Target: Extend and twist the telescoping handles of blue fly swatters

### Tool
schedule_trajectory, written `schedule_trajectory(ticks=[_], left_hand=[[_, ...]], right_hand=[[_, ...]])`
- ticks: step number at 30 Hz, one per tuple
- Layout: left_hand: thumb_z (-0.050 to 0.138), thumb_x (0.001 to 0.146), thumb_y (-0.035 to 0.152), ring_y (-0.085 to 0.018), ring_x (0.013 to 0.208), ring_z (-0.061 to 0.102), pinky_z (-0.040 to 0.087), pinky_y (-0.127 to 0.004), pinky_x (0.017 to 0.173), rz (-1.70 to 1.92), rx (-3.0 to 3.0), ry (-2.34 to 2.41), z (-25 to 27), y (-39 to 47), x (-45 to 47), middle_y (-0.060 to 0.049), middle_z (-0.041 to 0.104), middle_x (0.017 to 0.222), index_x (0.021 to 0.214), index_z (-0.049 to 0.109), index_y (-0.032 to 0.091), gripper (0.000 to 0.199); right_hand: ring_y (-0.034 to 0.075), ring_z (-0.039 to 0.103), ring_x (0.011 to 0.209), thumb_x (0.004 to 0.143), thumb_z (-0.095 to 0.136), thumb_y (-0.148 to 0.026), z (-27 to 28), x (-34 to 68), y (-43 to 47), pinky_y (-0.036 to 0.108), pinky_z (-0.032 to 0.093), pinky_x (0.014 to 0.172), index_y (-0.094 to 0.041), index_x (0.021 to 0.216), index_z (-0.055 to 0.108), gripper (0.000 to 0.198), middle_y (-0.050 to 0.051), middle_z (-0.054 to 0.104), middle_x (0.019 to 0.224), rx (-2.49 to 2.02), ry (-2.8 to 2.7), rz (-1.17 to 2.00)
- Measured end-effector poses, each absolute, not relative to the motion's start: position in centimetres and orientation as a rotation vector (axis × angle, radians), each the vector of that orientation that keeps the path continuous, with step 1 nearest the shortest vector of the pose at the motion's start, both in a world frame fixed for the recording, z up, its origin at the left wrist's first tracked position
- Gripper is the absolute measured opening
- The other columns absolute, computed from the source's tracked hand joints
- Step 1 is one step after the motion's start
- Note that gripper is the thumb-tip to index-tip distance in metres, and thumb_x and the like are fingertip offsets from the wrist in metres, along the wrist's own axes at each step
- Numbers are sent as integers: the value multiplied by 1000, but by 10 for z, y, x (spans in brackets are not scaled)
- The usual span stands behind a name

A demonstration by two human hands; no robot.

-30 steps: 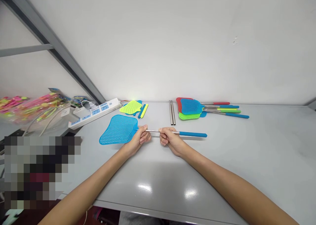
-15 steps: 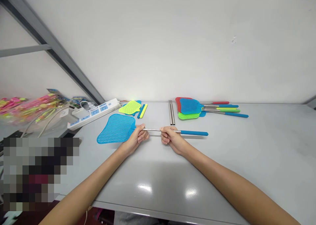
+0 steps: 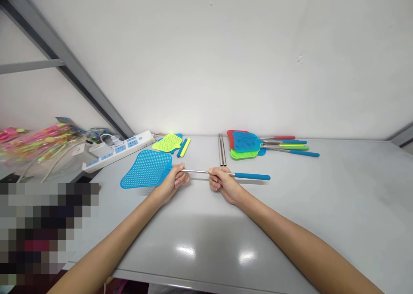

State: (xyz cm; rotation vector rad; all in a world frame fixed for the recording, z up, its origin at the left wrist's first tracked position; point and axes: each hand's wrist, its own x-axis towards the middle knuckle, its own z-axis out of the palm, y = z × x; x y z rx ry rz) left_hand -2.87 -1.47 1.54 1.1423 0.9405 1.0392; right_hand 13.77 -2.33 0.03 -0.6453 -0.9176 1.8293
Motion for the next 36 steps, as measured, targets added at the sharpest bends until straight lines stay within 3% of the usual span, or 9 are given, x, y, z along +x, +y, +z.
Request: schedule_trajectory(ticks=[36], left_hand=[[38, 77, 35, -7, 38, 21, 27, -23, 48, 1048, 1190, 951, 22, -5, -47, 7, 17, 35, 42, 16, 19, 44]], right_hand=[[6, 18, 37, 74, 48, -20, 0, 158, -13, 23, 16, 40, -17, 44, 34, 33, -8, 19, 39, -642, -941, 1867]])
